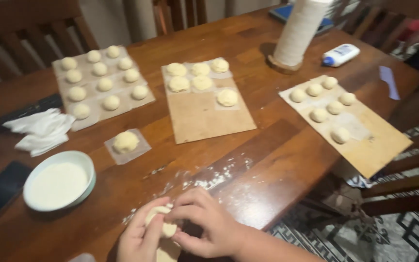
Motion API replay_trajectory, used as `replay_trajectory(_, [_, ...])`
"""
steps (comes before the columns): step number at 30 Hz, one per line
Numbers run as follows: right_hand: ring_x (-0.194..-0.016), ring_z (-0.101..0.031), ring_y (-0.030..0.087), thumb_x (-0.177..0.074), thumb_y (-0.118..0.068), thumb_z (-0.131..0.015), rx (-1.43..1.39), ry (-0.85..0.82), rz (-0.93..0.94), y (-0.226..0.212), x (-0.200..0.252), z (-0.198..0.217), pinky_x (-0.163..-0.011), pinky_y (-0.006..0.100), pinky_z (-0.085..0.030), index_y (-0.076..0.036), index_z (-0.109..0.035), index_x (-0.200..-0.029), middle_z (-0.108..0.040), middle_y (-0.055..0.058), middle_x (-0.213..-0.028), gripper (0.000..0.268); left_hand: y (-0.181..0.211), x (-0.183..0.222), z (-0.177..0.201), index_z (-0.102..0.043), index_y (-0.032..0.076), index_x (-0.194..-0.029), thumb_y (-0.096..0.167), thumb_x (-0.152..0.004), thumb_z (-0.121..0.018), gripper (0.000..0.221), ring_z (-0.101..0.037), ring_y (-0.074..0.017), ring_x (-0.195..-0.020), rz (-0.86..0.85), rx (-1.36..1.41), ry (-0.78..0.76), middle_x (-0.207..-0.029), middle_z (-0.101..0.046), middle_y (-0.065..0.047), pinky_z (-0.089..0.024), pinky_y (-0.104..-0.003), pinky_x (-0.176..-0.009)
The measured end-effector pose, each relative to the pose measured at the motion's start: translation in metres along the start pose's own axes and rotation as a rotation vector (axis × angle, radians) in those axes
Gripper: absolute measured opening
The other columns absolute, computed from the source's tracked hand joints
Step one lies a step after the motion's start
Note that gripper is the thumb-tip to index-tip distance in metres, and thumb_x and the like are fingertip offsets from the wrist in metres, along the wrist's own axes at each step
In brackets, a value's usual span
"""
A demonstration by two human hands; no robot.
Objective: Shaping small portions of dough into balls and placing them on parchment paper
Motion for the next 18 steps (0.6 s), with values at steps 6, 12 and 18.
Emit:
replay_trajectory(6, [-0.105, -0.060, 0.028, -0.114, -0.033, -0.062, 0.048, 0.073, -0.054, 0.010, 0.010, -0.001, -0.099, 0.042, -0.049, -0.010, -0.067, -0.123, -0.058, 0.011, -0.116, 0.026, -0.054, -0.017, 0.002, -0.077, 0.004, -0.136, 0.035, -0.076, -0.080, 0.067, -0.075, -0.0248, -0.096, -0.058, 0.129, -0.192, -0.118, -0.083, -0.018, -0.056, -0.032, -0.087])
replay_trajectory(12, [-0.102, -0.061, 0.028, -0.111, -0.037, -0.067, 0.015, 0.101, 0.010, 0.011, 0.011, 0.000, -0.095, 0.041, -0.051, -0.006, -0.064, -0.124, -0.060, 0.012, -0.114, 0.034, -0.068, -0.027, 0.013, -0.087, 0.008, -0.103, 0.036, -0.093, -0.072, 0.033, -0.073, -0.0242, -0.067, -0.238, -0.091, -0.003, -0.080, -0.083, -0.013, -0.054, -0.030, -0.065])
replay_trajectory(18, [-0.108, -0.062, 0.025, -0.116, -0.032, -0.063, 0.005, 0.056, 0.036, 0.005, 0.009, 0.002, -0.101, 0.040, -0.048, -0.010, -0.067, -0.130, -0.061, 0.009, -0.119, 0.027, -0.017, -0.007, -0.002, -0.088, 0.003, -0.117, 0.026, -0.097, -0.065, 0.037, -0.075, -0.0311, -0.073, 0.026, -0.087, 0.021, -0.094, -0.085, -0.021, -0.055, -0.037, -0.069])
Point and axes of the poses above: each hand's wrist, its own x-axis away from the middle knuckle, its own z-axis out of the back of the hand, y = z × x, the point moved 3 cm from there along -x, towards the middle knuckle
